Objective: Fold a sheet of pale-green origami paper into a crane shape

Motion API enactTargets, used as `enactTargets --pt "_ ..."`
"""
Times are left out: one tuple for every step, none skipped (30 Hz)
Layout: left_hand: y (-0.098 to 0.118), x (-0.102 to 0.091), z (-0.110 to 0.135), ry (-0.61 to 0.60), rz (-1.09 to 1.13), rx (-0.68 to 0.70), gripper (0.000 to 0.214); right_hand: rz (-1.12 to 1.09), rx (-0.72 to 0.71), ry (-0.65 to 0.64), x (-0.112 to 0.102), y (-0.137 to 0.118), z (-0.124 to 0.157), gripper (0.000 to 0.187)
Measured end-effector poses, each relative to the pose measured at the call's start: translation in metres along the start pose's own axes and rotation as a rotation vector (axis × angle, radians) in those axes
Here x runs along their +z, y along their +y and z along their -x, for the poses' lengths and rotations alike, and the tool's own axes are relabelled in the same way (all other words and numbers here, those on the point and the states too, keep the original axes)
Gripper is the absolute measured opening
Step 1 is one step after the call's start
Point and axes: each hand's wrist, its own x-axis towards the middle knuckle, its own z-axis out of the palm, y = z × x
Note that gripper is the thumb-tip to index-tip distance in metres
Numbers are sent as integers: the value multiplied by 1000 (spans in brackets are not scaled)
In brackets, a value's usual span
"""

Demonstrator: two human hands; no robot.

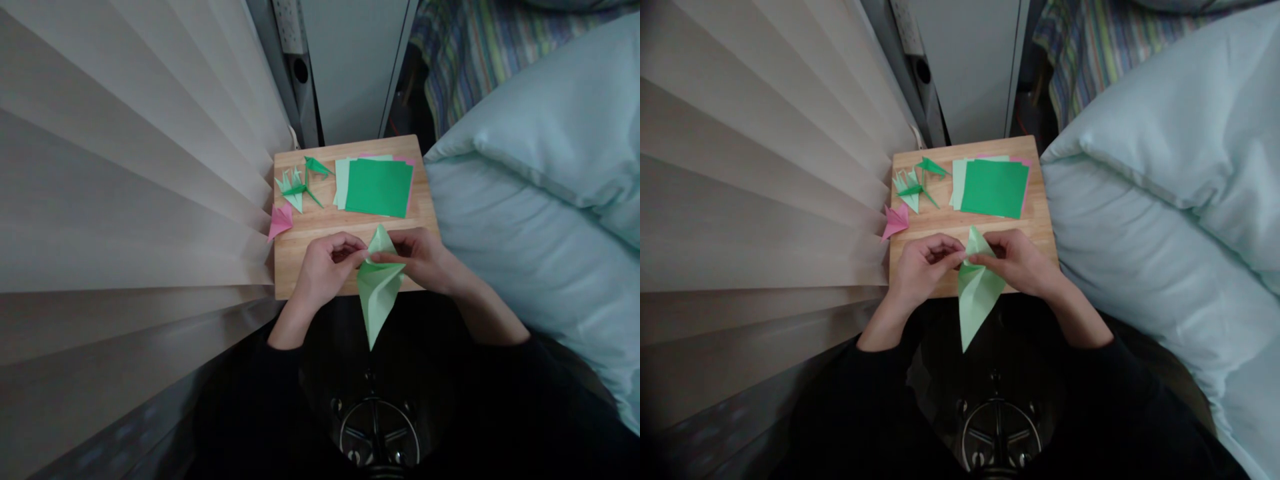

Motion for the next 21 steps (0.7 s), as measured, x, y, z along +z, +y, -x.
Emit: enactTargets --pt "1 0 0 -1 18 6 9 -8 3 14 0 -1 0 36" --pt "3 0 1 -5 31 21 8 -22 5 35 1 -2 1 37" --pt "4 0 2 -8 40 46 7 -44 1 60 1 -3 1 37" --pt "5 0 3 -8 46 78 6 -69 -13 87 2 -4 1 38" --pt "5 1 4 -7 54 113 8 -95 -34 114 3 -6 2 38" --pt "5 1 5 -6 64 151 12 -118 -58 138 4 -7 2 38" --pt "4 1 6 -3 75 185 14 -136 -79 158 5 -8 3 37" --pt "3 2 6 1 80 213 15 -149 -93 169 6 -9 3 37" --pt "2 2 6 6 78 236 13 -158 -101 170 7 -10 3 38" --pt "1 1 6 11 66 257 11 -165 -100 161 8 -10 4 38" --pt "1 1 6 16 45 278 7 -174 -93 142 8 -10 4 38" --pt "0 0 6 23 17 297 4 -182 -85 118 8 -10 4 37" --pt "0 0 6 30 -10 313 4 -190 -78 96 8 -9 4 37" --pt "1 -1 7 35 -26 325 4 -193 -72 80 8 -8 4 35" --pt "2 -1 7 42 -28 325 4 -193 -66 74 8 -7 4 34" --pt "3 0 8 47 -21 313 4 -189 -63 75 8 -5 3 33" --pt "4 0 8 50 -9 294 3 -180 -64 82 8 -3 3 33" --pt "6 1 9 50 4 269 4 -166 -66 92 8 -1 3 33" --pt "8 1 9 46 9 244 7 -147 -70 106 9 0 3 33" --pt "9 2 9 42 6 220 10 -121 -75 122 9 2 2 34" --pt "10 2 8 40 -2 197 14 -89 -82 137 10 2 2 35"
